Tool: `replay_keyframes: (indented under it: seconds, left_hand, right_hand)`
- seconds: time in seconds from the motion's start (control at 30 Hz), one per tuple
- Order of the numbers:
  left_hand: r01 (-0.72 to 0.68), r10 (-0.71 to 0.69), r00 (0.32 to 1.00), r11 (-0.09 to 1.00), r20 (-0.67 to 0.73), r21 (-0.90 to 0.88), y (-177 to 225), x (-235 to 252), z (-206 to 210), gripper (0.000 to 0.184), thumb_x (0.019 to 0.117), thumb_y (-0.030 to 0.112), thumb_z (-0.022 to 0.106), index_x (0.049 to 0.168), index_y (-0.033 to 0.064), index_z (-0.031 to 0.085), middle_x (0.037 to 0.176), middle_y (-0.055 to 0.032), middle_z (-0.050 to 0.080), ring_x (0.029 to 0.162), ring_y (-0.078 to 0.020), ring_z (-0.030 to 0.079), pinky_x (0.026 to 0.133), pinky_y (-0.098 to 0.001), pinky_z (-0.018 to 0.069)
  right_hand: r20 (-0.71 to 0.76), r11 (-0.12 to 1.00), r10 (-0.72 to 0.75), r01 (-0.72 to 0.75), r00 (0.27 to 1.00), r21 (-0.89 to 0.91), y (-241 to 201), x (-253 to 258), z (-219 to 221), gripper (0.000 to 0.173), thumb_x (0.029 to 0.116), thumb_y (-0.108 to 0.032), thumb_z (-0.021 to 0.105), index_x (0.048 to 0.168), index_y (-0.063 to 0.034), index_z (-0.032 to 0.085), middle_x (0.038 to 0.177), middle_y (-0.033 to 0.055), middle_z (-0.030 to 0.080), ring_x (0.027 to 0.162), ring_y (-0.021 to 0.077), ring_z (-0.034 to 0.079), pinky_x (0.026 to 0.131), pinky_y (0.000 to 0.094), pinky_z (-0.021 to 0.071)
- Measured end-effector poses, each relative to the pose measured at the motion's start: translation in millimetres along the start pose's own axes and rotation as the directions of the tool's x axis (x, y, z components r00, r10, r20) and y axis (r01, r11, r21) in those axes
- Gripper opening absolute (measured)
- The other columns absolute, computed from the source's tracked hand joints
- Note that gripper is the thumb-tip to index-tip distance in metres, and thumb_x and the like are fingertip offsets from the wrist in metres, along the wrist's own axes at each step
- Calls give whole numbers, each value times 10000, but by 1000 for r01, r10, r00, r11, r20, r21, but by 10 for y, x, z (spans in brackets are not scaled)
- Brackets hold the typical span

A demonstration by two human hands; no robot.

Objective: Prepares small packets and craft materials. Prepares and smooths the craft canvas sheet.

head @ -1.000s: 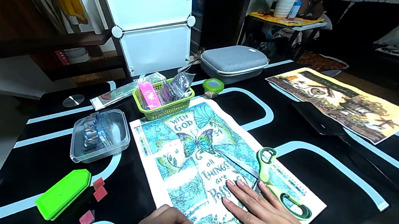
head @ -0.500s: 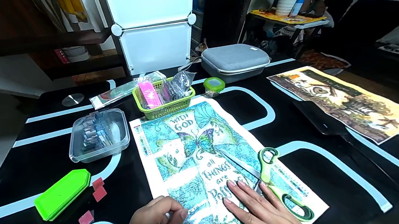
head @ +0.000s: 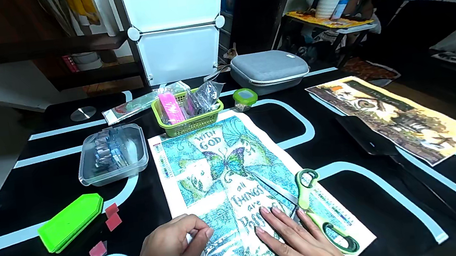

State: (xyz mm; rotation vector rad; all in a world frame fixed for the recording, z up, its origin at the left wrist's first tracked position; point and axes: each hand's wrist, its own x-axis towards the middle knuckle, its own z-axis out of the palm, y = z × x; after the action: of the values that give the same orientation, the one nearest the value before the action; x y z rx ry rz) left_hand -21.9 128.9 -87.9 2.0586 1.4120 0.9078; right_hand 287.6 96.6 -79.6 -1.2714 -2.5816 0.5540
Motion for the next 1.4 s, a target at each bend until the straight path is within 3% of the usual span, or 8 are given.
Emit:
replay_keyframes:
  seconds: [1.4]
  left_hand:
    - [187, -187, 982, 982, -37, 8, -146, 282, -131, 283, 985, 464, 552, 930, 259, 740, 733, 165, 592, 567, 35, 460, 527, -176, 390]
  right_hand:
    - [-4, 1000, 6, -6, 1000, 13, -21, 3, -21, 590, 1069, -492, 404, 1561, -173, 469, 1651, 180, 338, 1539, 399, 283, 1196, 734, 100]
